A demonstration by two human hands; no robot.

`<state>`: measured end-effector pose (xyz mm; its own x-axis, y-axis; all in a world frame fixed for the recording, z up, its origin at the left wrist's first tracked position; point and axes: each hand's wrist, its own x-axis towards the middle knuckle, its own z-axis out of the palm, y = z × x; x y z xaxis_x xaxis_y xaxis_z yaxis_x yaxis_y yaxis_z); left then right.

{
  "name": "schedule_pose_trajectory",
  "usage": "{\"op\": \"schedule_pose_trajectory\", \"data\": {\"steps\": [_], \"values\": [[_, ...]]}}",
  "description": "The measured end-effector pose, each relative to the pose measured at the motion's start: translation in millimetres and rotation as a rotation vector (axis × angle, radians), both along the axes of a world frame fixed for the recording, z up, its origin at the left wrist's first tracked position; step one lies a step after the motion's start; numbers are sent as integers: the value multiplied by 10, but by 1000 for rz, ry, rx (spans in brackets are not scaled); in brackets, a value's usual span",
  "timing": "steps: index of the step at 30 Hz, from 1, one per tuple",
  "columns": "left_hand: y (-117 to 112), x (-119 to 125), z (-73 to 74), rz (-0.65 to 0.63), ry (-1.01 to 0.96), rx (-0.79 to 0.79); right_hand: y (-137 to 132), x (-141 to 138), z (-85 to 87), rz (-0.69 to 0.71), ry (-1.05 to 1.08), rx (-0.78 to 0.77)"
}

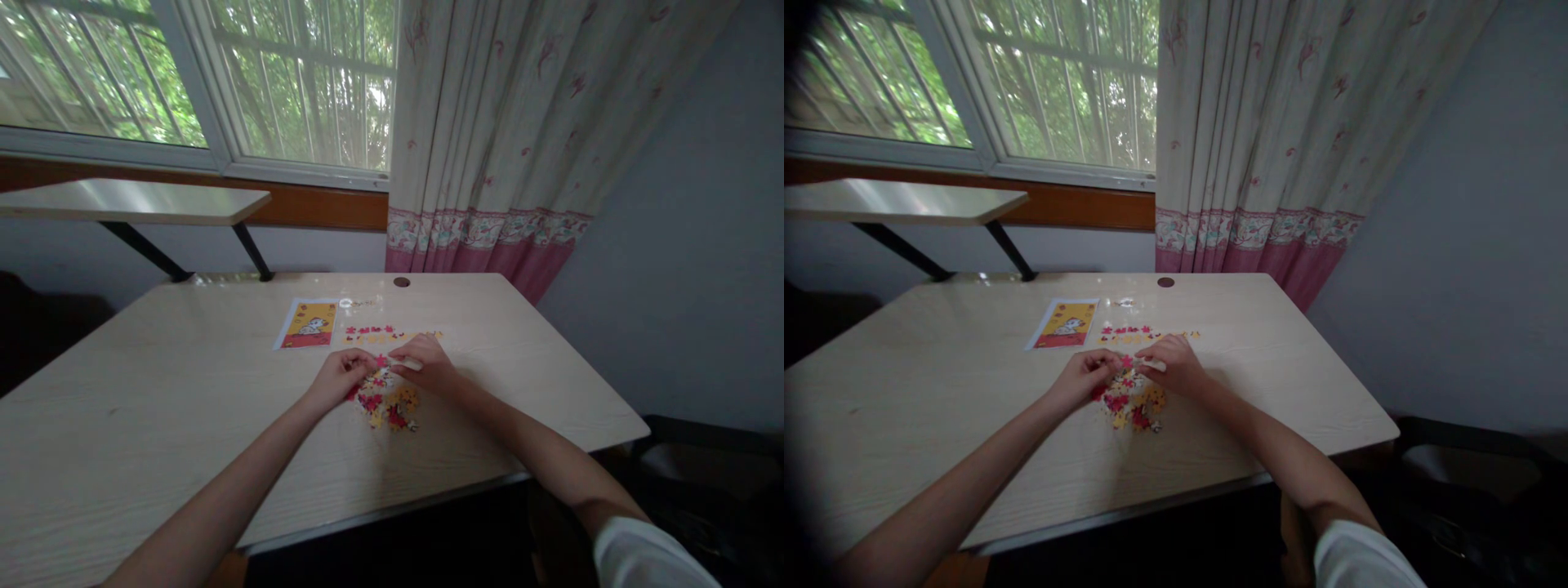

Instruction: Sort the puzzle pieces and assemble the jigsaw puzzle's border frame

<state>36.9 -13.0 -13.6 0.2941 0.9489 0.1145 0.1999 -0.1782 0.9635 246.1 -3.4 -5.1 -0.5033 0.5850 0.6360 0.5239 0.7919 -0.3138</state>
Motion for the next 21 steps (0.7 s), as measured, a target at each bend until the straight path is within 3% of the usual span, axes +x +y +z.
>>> {"op": "schedule_pose_trajectory", "data": {"steps": [15,21], "values": [[-29,17,39,-65,40,-39,-11,27,-19,-27,-127,75],[-36,-143,225,-151,252,198,66,153,81,-77,-59,129]]}}
